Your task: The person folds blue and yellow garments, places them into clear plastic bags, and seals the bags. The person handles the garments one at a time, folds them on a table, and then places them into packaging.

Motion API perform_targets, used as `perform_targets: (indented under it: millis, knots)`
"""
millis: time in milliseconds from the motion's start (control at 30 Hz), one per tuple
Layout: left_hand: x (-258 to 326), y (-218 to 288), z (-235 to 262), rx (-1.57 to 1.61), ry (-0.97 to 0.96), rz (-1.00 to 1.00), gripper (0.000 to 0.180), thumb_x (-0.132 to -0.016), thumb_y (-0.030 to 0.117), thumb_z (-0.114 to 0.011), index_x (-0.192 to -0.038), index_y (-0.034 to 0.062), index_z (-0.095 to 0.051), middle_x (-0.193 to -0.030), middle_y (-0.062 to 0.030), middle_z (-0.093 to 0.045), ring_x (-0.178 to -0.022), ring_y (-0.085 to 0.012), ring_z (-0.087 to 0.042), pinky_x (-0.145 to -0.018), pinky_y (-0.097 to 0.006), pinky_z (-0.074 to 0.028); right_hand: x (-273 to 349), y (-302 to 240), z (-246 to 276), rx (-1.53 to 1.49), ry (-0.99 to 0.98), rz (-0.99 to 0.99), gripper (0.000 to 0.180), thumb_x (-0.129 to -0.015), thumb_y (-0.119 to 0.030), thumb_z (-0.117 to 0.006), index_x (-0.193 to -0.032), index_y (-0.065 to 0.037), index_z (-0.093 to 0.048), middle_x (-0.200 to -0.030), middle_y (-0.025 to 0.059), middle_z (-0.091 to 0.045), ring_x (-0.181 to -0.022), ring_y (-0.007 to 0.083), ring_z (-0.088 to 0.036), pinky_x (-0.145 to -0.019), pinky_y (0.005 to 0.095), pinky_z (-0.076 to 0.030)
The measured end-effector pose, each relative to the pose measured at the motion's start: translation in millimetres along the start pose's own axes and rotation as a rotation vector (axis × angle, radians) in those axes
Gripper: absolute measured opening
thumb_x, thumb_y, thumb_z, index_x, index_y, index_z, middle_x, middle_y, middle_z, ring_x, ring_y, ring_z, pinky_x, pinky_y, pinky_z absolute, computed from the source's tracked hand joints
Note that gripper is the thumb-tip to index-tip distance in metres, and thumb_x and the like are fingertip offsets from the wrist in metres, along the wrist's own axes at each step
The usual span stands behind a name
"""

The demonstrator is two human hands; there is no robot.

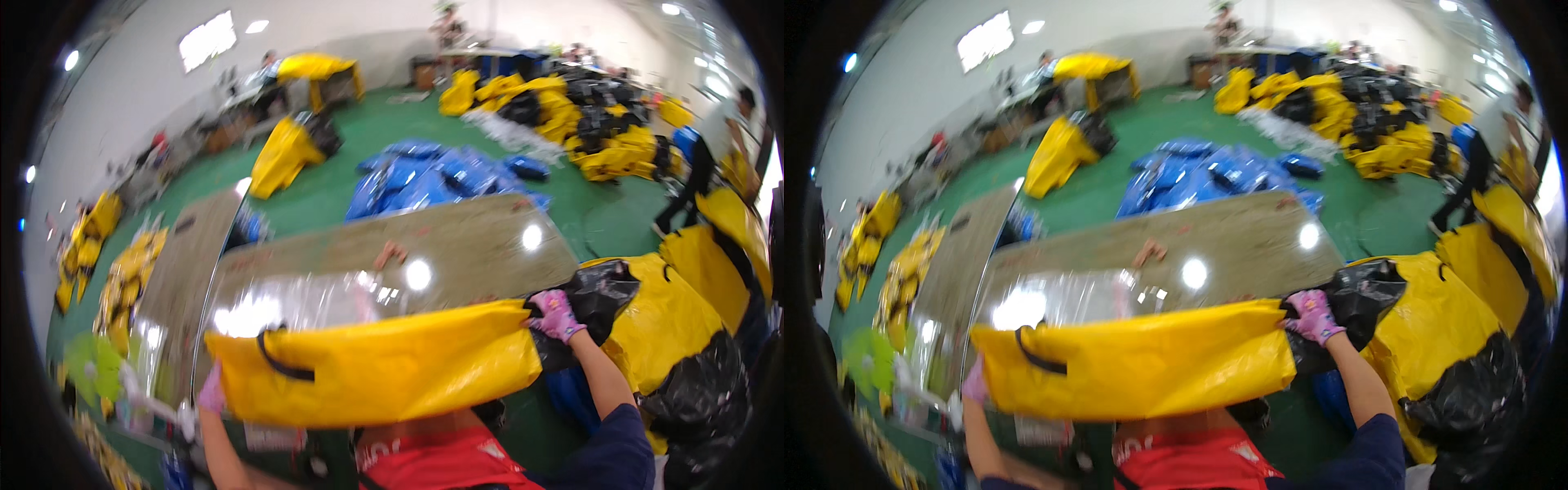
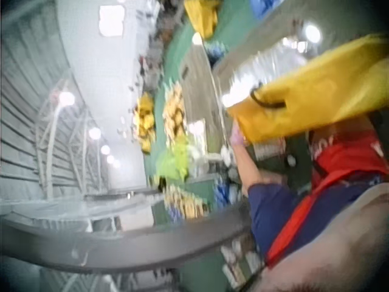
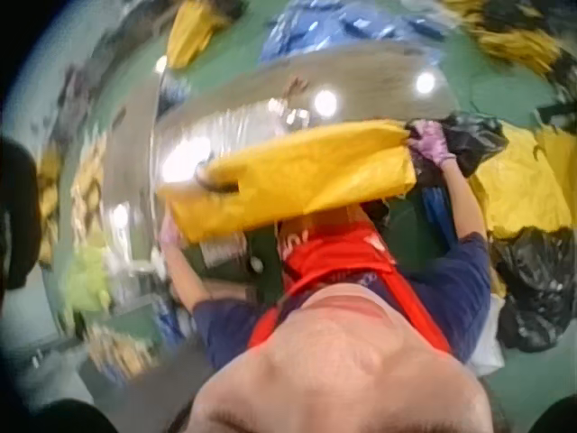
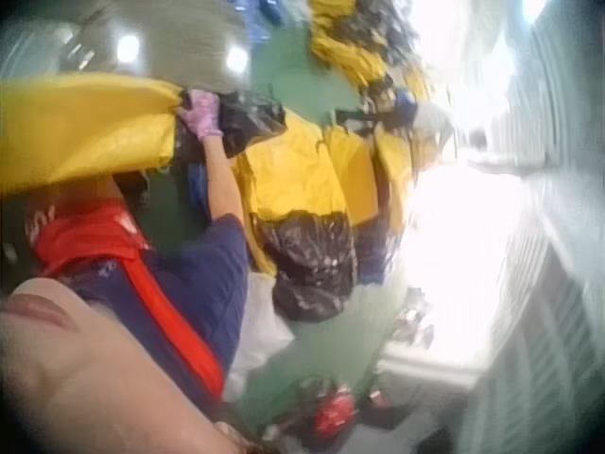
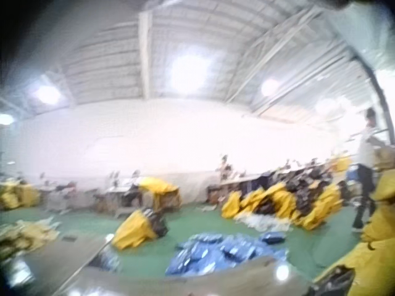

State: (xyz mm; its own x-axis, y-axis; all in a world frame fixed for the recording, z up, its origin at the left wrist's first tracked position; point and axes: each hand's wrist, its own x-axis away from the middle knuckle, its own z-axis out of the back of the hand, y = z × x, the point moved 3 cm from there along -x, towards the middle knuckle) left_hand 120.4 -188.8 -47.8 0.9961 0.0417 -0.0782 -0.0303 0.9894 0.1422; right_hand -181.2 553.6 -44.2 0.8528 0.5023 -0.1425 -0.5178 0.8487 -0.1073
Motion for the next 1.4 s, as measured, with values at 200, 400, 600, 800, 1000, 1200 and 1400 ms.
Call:
perform_targets:
  millis: [200,400,600,800,1000,1200,1400]
  knots:
    - [-23.0,9.5,3.6,1.154,0.18,0.42,0.057,-0.086,0.013,-0.061,-0.139,0.0082,-0.041,-0.125,-0.0172,-0.057,-0.114,-0.0325,-0.055,-0.096,-0.037,-0.045,-1.4,4.1,-13.2,-0.014,0.008,0.06,0.04,-0.088,-0.044,-0.056,-0.105,-0.009,-0.062,-0.098,0.0115,-0.066,-0.095,0.0313,-0.06,-0.087,0.0415,-0.041]
    - [7.5,-6.8,-12.3,1.421,0.424,0.5,0.058,-0.092,0.02,-0.058,-0.143,0.0056,-0.033,-0.129,-0.0085,-0.055,-0.119,-0.0216,-0.053,-0.1,-0.034,-0.044,-29.1,4.8,-17.0,0.058,-0.343,-0.035,0.035,-0.093,-0.043,-0.05,-0.099,-0.01,-0.058,-0.092,0.0168,-0.066,-0.088,0.036,-0.062,-0.079,0.0445,-0.046]
    - [-21.8,48.2,20.0,1.027,0.193,0.944,0.046,-0.094,0.039,-0.055,-0.124,0.0041,-0.057,-0.12,-0.0101,-0.06,-0.106,-0.0195,-0.059,-0.088,-0.033,-0.047,-11.1,8.3,-29.8,0.083,0.054,0.19,0.03,-0.089,-0.038,-0.055,-0.081,-0.009,-0.055,-0.08,0.013,-0.057,-0.081,0.0337,-0.055,-0.075,0.0436,-0.041]
    - [-42.8,26.7,-52.0,0.174,0.356,0.773,0.05,-0.092,0.047,-0.053,-0.117,0.0034,-0.062,-0.103,-0.016,-0.068,-0.082,-0.0318,-0.065,-0.073,-0.038,-0.049,-5.4,-1.3,-27.5,0.15,0.094,0.148,0.033,-0.093,-0.034,-0.051,-0.074,-0.008,-0.051,-0.073,0.0123,-0.056,-0.073,0.033,-0.055,-0.07,0.0423,-0.042]
    - [-50.0,34.7,-60.9,-0.182,0.036,0.915,0.058,-0.09,0.041,-0.053,-0.139,0.0123,-0.045,-0.137,-0.0189,-0.047,-0.115,-0.0346,-0.054,-0.097,-0.042,-0.042,-15.2,1.5,-34.8,0.142,-0.11,0.093,0.035,-0.094,-0.04,-0.048,-0.081,-0.01,-0.06,-0.075,0.0092,-0.061,-0.077,0.0277,-0.059,-0.075,0.0398,-0.042]
    - [-161.0,272.4,-20.9,0.113,-0.118,0.023,0.063,-0.087,0.038,-0.055,-0.141,0.0081,-0.04,-0.142,-0.0158,-0.043,-0.136,-0.0336,-0.034,-0.114,-0.048,-0.019,-17.7,-2.2,-27.9,0.154,-0.16,0.104,0.039,-0.093,-0.044,-0.048,-0.076,-0.011,-0.058,-0.074,0.0072,-0.063,-0.078,0.0257,-0.062,-0.074,0.0394,-0.042]
    - [-177.7,395.4,-105.0,-0.011,-0.118,-0.278,0.071,-0.083,0.061,-0.051,-0.143,0.0246,-0.041,-0.153,-0.0139,-0.025,-0.141,-0.0369,-0.02,-0.115,-0.056,-0.001,-5.0,-3.0,72.7,0.325,-0.091,0.286,0.059,-0.082,-0.049,-0.062,-0.134,-0.023,-0.051,-0.136,0.0084,-0.048,-0.13,0.0299,-0.04,-0.113,0.0494,-0.018]
